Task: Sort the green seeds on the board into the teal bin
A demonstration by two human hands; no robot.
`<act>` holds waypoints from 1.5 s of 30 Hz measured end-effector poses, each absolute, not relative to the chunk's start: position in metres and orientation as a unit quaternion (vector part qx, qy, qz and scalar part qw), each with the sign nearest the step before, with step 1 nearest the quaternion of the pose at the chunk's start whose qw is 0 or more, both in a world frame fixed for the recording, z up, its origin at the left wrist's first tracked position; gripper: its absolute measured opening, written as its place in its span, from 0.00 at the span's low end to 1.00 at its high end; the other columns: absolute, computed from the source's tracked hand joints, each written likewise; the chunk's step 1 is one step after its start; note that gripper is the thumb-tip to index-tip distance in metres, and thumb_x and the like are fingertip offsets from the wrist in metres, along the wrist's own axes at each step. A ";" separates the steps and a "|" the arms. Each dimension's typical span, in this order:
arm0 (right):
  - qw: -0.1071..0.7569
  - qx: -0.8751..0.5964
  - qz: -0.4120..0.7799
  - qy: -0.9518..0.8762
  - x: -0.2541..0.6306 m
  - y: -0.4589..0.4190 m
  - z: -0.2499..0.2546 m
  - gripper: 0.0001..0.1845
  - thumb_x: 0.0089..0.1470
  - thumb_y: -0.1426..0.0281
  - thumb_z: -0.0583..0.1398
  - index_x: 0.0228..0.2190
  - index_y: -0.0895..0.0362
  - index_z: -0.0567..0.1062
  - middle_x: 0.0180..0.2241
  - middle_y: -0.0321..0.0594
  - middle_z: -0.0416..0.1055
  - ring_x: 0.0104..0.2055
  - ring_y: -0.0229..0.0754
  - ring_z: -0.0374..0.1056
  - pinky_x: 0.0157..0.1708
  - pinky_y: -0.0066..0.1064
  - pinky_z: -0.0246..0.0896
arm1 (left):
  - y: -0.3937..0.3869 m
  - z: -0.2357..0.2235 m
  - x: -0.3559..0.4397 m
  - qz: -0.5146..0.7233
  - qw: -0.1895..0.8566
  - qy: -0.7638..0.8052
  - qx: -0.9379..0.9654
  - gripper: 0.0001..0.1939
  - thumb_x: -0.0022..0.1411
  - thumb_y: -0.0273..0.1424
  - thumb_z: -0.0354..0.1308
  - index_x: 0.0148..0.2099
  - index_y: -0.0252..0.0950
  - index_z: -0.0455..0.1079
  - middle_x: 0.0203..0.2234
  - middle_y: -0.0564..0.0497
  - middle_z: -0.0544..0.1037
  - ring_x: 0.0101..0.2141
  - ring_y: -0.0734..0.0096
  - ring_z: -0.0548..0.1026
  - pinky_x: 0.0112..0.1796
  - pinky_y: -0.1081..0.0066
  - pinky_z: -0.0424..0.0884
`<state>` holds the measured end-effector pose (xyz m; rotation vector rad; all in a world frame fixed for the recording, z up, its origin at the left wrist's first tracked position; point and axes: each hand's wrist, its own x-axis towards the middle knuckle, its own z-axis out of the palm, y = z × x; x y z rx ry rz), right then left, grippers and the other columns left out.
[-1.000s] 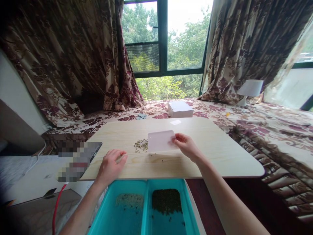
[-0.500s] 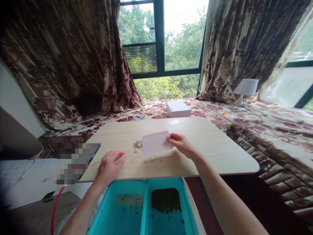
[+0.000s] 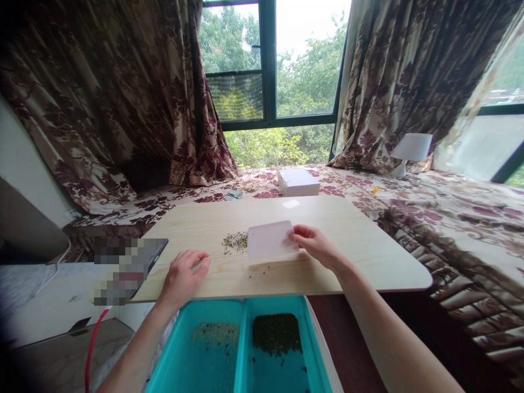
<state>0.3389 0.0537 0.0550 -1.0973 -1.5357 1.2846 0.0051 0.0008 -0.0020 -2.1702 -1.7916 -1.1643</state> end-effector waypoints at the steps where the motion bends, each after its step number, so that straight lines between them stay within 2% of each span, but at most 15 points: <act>1: 0.414 -0.443 0.508 -0.613 0.338 0.051 0.053 0.15 0.43 0.59 0.65 0.29 0.57 0.77 0.29 0.38 0.76 0.29 0.39 0.68 0.32 0.30 0.60 | 0.001 -0.002 0.005 -0.382 0.048 -0.588 -0.712 0.07 0.59 0.34 0.52 0.34 0.40 0.70 0.33 0.50 0.77 0.39 0.61 0.72 0.45 0.61 0.66; 14: 0.360 -0.410 0.538 -0.642 0.305 0.050 0.053 0.15 0.42 0.57 0.65 0.28 0.56 0.77 0.26 0.34 0.74 0.27 0.38 0.66 0.28 0.29 0.61 | 0.002 -0.005 0.003 -0.388 0.045 -0.582 -0.713 0.08 0.59 0.35 0.51 0.34 0.40 0.70 0.32 0.50 0.77 0.39 0.61 0.71 0.44 0.61 0.66; 22: 0.372 -0.421 0.550 -0.618 0.311 0.001 0.051 0.15 0.43 0.57 0.65 0.28 0.55 0.76 0.28 0.36 0.73 0.30 0.40 0.67 0.29 0.29 0.62 | 0.001 -0.005 0.005 -0.389 0.041 -0.591 -0.705 0.08 0.59 0.36 0.51 0.35 0.40 0.70 0.33 0.50 0.77 0.39 0.60 0.72 0.45 0.61 0.65; 27: 0.347 -0.425 0.587 -0.595 0.315 -0.022 0.053 0.15 0.42 0.57 0.66 0.29 0.55 0.77 0.27 0.36 0.73 0.29 0.40 0.67 0.31 0.31 0.64 | 0.001 -0.004 0.005 -0.381 0.040 -0.597 -0.705 0.07 0.59 0.35 0.52 0.35 0.40 0.70 0.33 0.51 0.77 0.39 0.61 0.72 0.45 0.61 0.65; 30: 0.384 -0.435 0.544 -0.606 0.321 -0.013 0.058 0.16 0.41 0.56 0.66 0.28 0.56 0.78 0.28 0.38 0.75 0.30 0.42 0.68 0.32 0.32 0.65 | 0.001 -0.003 0.005 -0.381 0.042 -0.597 -0.705 0.07 0.59 0.34 0.52 0.35 0.40 0.70 0.33 0.50 0.77 0.39 0.61 0.72 0.45 0.61 0.65; 34: 0.504 -0.474 0.452 -0.563 0.330 0.015 0.058 0.18 0.40 0.54 0.66 0.29 0.55 0.77 0.31 0.41 0.77 0.32 0.44 0.70 0.32 0.34 0.63 | 0.001 -0.002 0.006 -0.385 0.047 -0.592 -0.707 0.07 0.59 0.34 0.52 0.34 0.40 0.70 0.32 0.51 0.77 0.38 0.61 0.72 0.44 0.62 0.66; 36: 0.537 -0.495 0.419 -0.540 0.331 0.026 0.055 0.19 0.39 0.53 0.66 0.29 0.55 0.77 0.30 0.42 0.78 0.31 0.44 0.70 0.31 0.34 0.63 | 0.001 -0.001 0.007 -0.386 0.050 -0.590 -0.707 0.07 0.59 0.34 0.52 0.34 0.40 0.70 0.32 0.51 0.77 0.38 0.62 0.72 0.44 0.62 0.66; 45: 0.555 -0.497 0.398 -0.535 0.310 0.035 0.041 0.19 0.41 0.55 0.65 0.30 0.56 0.77 0.29 0.41 0.78 0.30 0.43 0.71 0.29 0.31 0.62 | 0.001 -0.002 0.006 -0.383 0.048 -0.589 -0.710 0.07 0.59 0.34 0.52 0.34 0.39 0.70 0.32 0.51 0.77 0.38 0.62 0.72 0.44 0.62 0.66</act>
